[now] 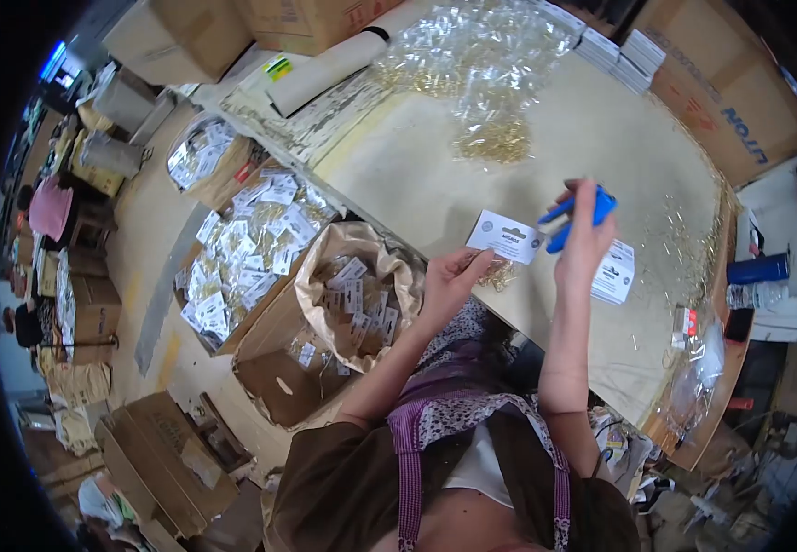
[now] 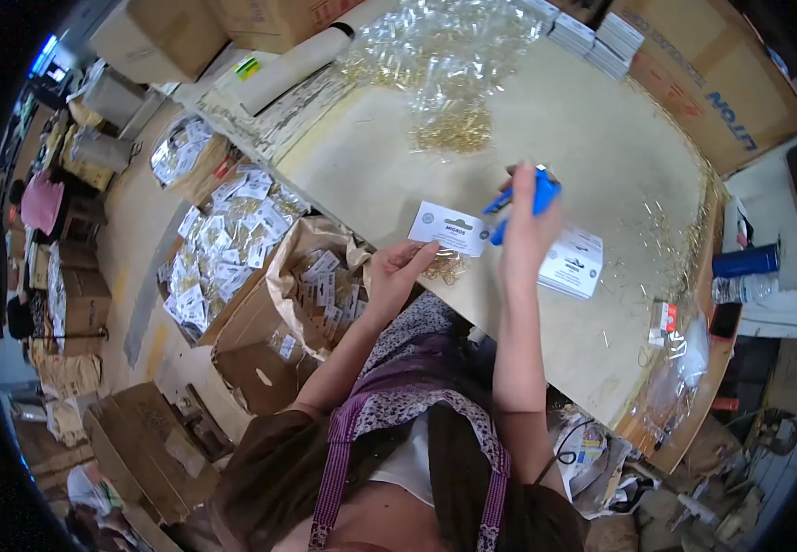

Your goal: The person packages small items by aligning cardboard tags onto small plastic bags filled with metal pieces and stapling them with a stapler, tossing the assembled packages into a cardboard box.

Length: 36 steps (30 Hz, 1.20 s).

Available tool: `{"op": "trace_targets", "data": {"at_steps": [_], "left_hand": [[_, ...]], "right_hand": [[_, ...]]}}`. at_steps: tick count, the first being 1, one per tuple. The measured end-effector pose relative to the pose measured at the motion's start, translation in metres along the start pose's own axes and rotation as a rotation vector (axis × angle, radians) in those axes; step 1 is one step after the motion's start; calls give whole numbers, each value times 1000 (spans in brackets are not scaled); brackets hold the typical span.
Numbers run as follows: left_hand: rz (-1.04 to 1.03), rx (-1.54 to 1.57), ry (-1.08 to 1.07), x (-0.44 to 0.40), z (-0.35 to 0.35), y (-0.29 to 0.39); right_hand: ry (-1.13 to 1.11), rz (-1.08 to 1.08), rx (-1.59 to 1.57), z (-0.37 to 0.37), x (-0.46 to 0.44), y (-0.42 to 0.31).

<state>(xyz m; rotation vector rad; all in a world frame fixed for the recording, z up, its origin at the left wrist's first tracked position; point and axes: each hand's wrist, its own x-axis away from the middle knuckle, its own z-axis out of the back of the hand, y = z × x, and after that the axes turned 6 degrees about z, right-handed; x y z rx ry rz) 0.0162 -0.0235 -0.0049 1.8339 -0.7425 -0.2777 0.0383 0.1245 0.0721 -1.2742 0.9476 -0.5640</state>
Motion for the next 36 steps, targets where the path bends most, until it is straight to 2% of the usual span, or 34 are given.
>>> {"op": "trace_targets", "data": {"at_steps": [2, 5, 6, 8, 18, 20, 25, 27, 29, 31, 32, 33, 34, 36], "left_hand": [[-17, -15, 18, 3, -7, -3], [-20, -31, -5, 3, -12, -11], [-24, -39, -8, 2, -13, -14], [-33, -54, -16, 2, -14, -21], [-116, 17, -35, -5, -25, -39], [-120, 8, -23, -3, -30, -34], [-123, 39, -19, -1, -33, -32], [-77, -22, 30, -3, -25, -26], [87, -364, -192, -12, 15, 2], [247, -890, -549, -19, 58, 50], [169, -635, -509, -13, 63, 60], [151, -589, -348, -18, 69, 56], [150, -593, -352, -32, 69, 50], [-128, -691, 82, -72, 55, 39]], "right_hand": [[37, 56, 65, -2, 1, 3], [-129, -72, 155, -12, 11, -9], [-124, -72, 158, -14, 15, -6], [-182, -42, -59, -17, 22, 6], [-82, -21, -194, -20, 31, 17], [-6, 9, -168, -20, 30, 21], [-39, -30, -187, -18, 31, 20], [-57, -47, -216, -18, 31, 19], [103, 157, -379, -18, 29, 18], [123, 169, -312, 2, 26, 10], [145, 178, -244, 16, 24, 7], [148, 182, -246, 26, 23, 7], [105, 109, -201, 37, 22, 7], [70, 36, -154, 60, 21, 7]]}}
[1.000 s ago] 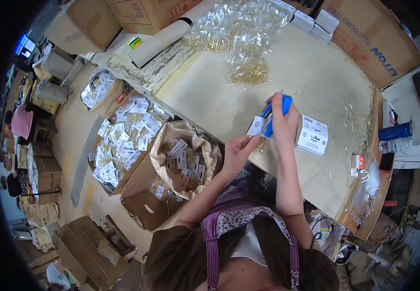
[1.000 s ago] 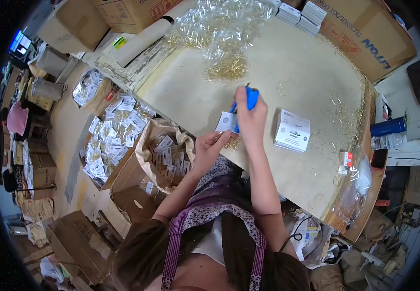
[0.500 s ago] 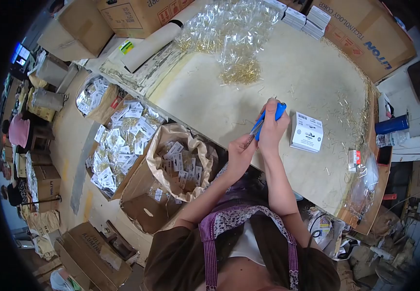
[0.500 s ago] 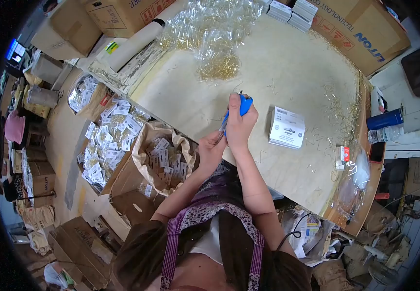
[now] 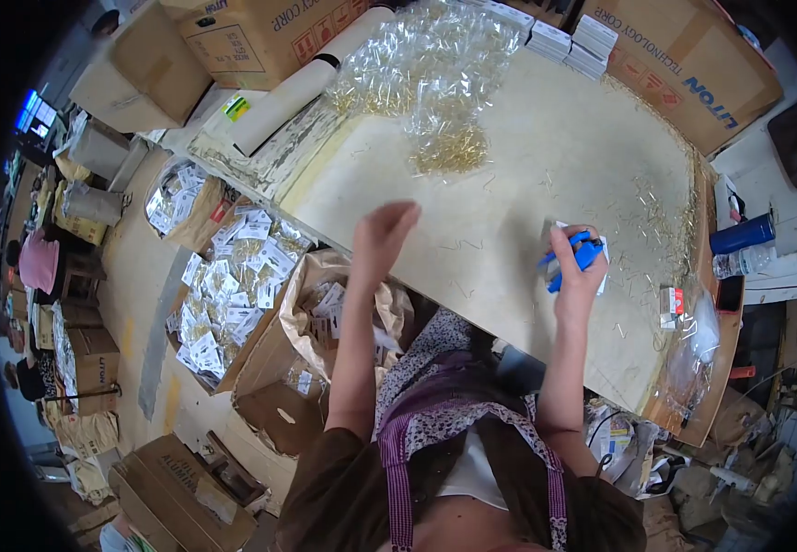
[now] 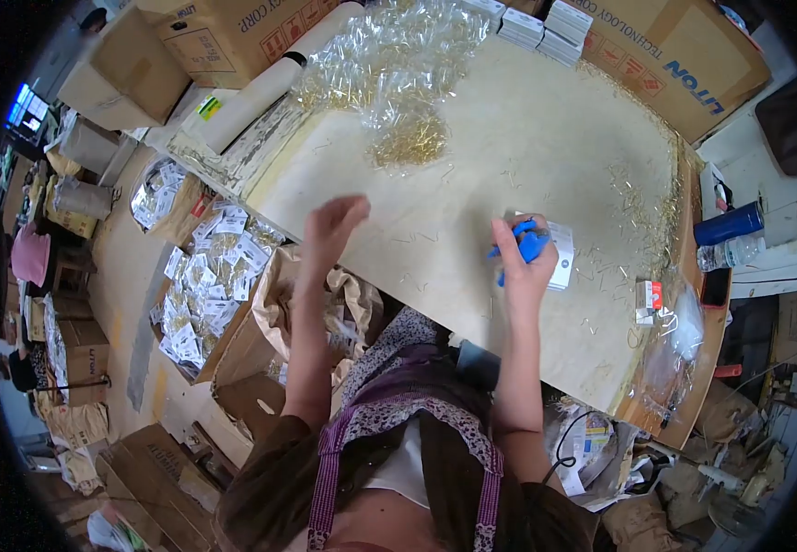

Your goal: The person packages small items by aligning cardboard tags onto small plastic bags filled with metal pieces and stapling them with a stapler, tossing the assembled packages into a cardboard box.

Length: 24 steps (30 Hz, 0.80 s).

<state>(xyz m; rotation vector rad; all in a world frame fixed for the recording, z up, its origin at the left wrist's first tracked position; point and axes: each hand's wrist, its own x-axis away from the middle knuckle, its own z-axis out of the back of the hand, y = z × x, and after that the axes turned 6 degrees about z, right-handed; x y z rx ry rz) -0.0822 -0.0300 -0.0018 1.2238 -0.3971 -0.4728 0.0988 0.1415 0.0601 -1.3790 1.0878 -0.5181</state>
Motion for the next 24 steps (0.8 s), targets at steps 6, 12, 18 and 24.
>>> {"op": "trace_targets", "data": {"at_steps": [6, 12, 18, 24], "left_hand": [[-171, -51, 497, -79, -66, -9], [-134, 12, 338, -99, -62, -37], [66, 1066, 186, -46, -30, -11], [236, 907, -45, 3, -32, -6]], "right_hand": [[-322, 454, 1188, 75, -17, -5], [-395, 155, 988, 123, -26, 28], [-349, 240, 1183, 104, -18, 19], [-147, -179, 525, 51, -16, 10]]}}
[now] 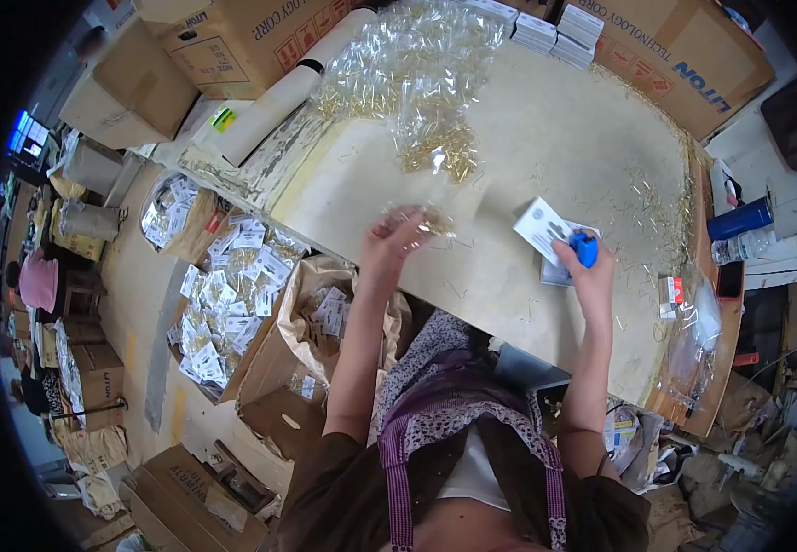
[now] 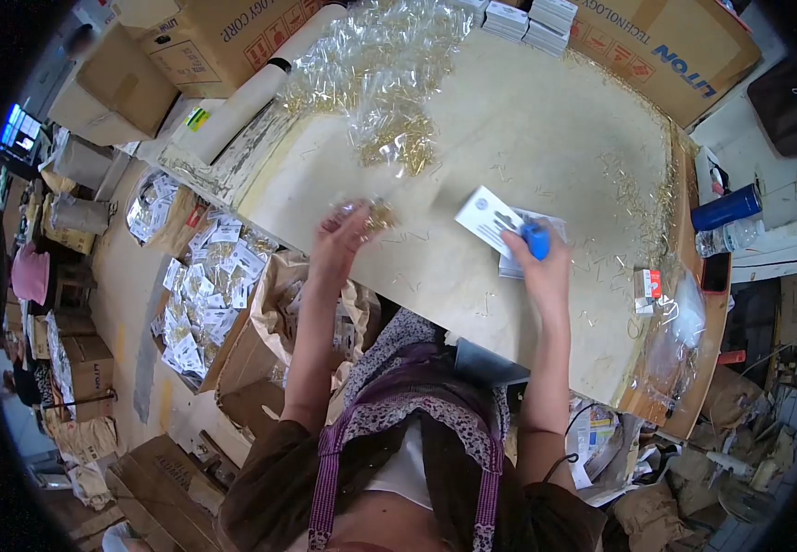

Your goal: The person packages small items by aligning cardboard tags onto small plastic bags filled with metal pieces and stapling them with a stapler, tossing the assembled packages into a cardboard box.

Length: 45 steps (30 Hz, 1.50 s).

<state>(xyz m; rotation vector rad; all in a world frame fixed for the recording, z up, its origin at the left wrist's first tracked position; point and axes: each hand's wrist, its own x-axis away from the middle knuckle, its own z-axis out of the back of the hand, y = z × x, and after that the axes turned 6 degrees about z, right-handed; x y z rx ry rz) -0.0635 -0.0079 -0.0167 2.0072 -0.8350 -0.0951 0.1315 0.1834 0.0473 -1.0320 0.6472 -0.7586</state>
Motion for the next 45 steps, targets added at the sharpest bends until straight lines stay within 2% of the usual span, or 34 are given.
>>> {"op": "trace_targets", "data": {"at_steps": [2, 3, 5, 6, 8, 12, 14, 15, 16, 17, 18, 19, 21, 22, 24, 29, 32, 40, 43, 44, 45], "left_hand": [[99, -102, -169, 19, -10, -4], [102, -103, -170, 26, -16, -6], [112, -200, -190, 37, -27, -9], [115, -199, -191, 41, -32, -8], [91, -283, -233, 47, -38, -7], [136, -320, -254, 48, -31, -18], [195, -203, -215, 44, -26, -28], [195, -203, -215, 47, -31, -28], [112, -160, -168, 51, -38, -27], [30, -118, -123, 54, -42, -28], [33, -118, -126, 55, -42, -32], [-6, -169, -91, 56, -41, -38], [-43, -220, -64, 59, -44, -46], [-64, -187, -56, 62, -48, -49], [-83, -152, -49, 65, -52, -54], [-56, -278, -57, 70, -50, -65], [-83, -275, -66, 71, -52, -65], [-159, -360, -110, 64, -56, -78], [-174, -319, -135, 70, -68, -70], [-189, -314, -131, 72, -70, -68], [-190, -314, -131, 73, -70, -67]], "right_hand": [[-64, 104, 11, -15, -4, -9], [-62, 101, 12, -21, -5, -14], [-256, 102, 64, -29, -6, -25], [-255, 100, 66, -33, -7, -28], [-411, 108, 53, -41, -8, -34], [-445, 72, 13, -51, -9, -34], [-467, 51, 21, -50, -8, -38], [-487, 30, 28, -49, -8, -39], [-485, 29, 29, -52, -7, -40], [-375, 60, -74, -57, -5, -40], [-263, 89, -176, -59, -4, -38], [-258, 86, -173, -62, -8, -29], [-21, 150, -292, -70, -19, -14], [-15, 150, -290, -70, -18, -13], [-102, -11, -361, -77, -14, -13], [88, 168, -256, -86, -10, -1], [129, 155, -263, -88, -11, 4], [93, 247, -334, -91, 13, -14], [137, 433, -279, -97, 17, -16], [137, 431, -279, -96, 18, -16], [105, 318, -323, -94, 20, -16]]}}
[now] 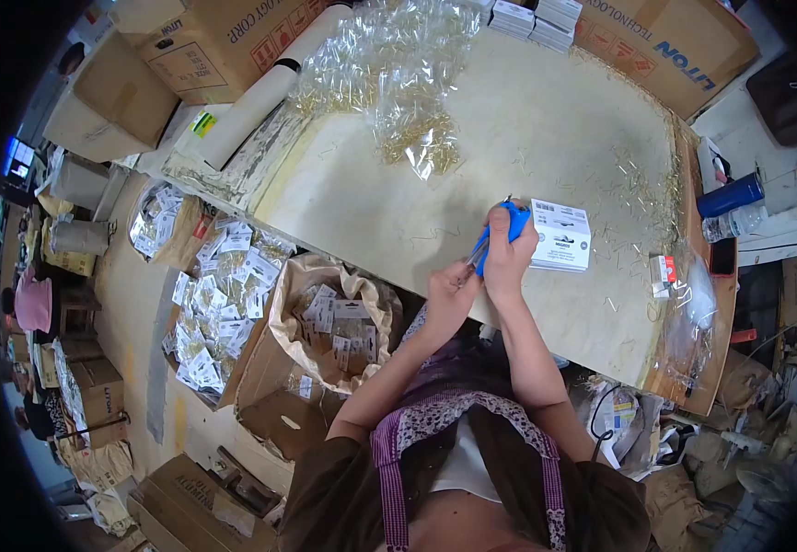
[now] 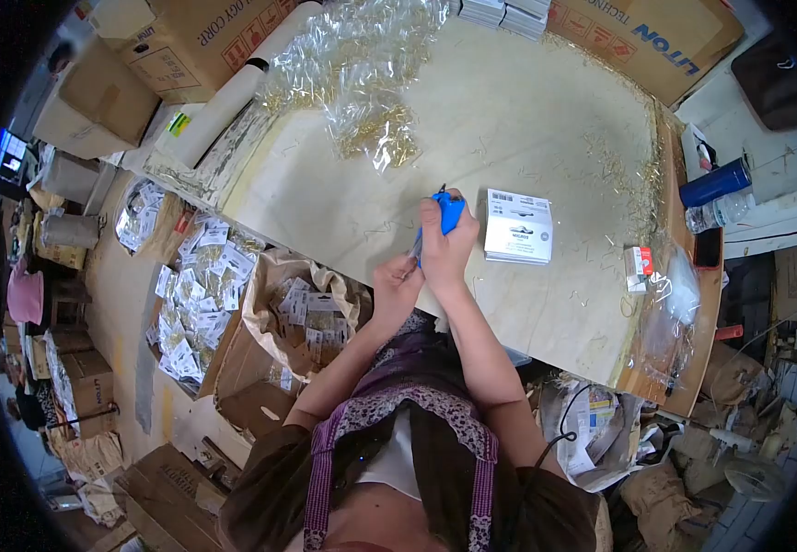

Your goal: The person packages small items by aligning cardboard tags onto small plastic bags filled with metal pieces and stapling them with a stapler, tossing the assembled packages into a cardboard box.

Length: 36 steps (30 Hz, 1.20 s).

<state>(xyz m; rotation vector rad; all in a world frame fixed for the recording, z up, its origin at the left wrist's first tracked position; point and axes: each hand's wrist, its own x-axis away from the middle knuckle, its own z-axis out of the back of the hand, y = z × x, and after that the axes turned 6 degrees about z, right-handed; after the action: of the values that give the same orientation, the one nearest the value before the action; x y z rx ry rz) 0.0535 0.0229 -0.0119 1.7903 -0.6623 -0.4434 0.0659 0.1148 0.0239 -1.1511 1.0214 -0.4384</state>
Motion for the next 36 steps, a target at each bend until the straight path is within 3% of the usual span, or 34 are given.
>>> {"op": "trace_targets", "data": {"at_steps": [1, 3, 6, 8, 10, 11, 12, 13, 14, 15, 16, 17, 19, 23, 25, 26, 28, 29, 30, 31, 32, 34, 36], "left_hand": [[-28, -67, -4, 1, 0, 1], [-57, -135, -8, 2, 2, 1], [11, -1, 36, 0, 11, 3], [183, -131, -95, -11, 45, 21], [453, -537, -424, -19, 88, 73], [447, -584, -545, -22, 110, 77], [248, -635, -494, -20, 118, 80], [247, -636, -494, -27, 119, 73], [232, -686, -291, -41, 121, 57], [214, -730, -87, -54, 118, 47], [48, -769, 36, -66, 106, 43], [-119, -801, 158, -79, 90, 37], [-312, -1042, 343, -112, 80, 10], [-290, -1135, 529, -147, 60, -7], [-108, -664, 323, -153, 62, -8], [-111, -663, 323, -152, 64, -10], [-83, -184, 200, -138, 69, -9], [-82, -184, 203, -131, 72, -10], [-25, 157, 139, -123, 74, -9], [30, 496, 73, -115, 77, -8], [30, 494, 78, -109, 79, -6], [335, 733, -25, -97, 80, 3], [341, 626, -78, -72, 69, 16]], "right_hand": [[-7, -116, -41, 1, 0, -1], [-14, -138, -61, -1, 0, -3], [31, -101, -201, -11, -2, -19], [83, -37, -323, -10, -5, -30], [99, -34, -266, 9, -7, -33], [97, -32, -269, 21, -8, -28], [66, -60, -109, 38, -8, -20], [36, -89, 52, 54, -10, -14], [38, -88, 51, 68, -12, -12], [-24, -54, 283, 82, -14, -10], [-86, -20, 515, 95, -16, -9], [-85, -20, 517, 108, -17, -8], [-309, 96, 986, 133, -21, -7], [-351, 114, 907, 153, -22, 7], [-320, 108, 916, 151, -20, 5], [-291, 103, 923, 149, -19, 4], [-228, 139, 905, 141, -15, 9], [-165, 174, 887, 137, -13, 11], [-169, 173, 884, 129, -13, 6], [-159, -19, 628, 118, -16, -3], [-145, -206, 369, 107, -18, -10], [-140, -199, 360, 89, -25, -15], [-143, -229, 356, 76, -32, -17]]}}
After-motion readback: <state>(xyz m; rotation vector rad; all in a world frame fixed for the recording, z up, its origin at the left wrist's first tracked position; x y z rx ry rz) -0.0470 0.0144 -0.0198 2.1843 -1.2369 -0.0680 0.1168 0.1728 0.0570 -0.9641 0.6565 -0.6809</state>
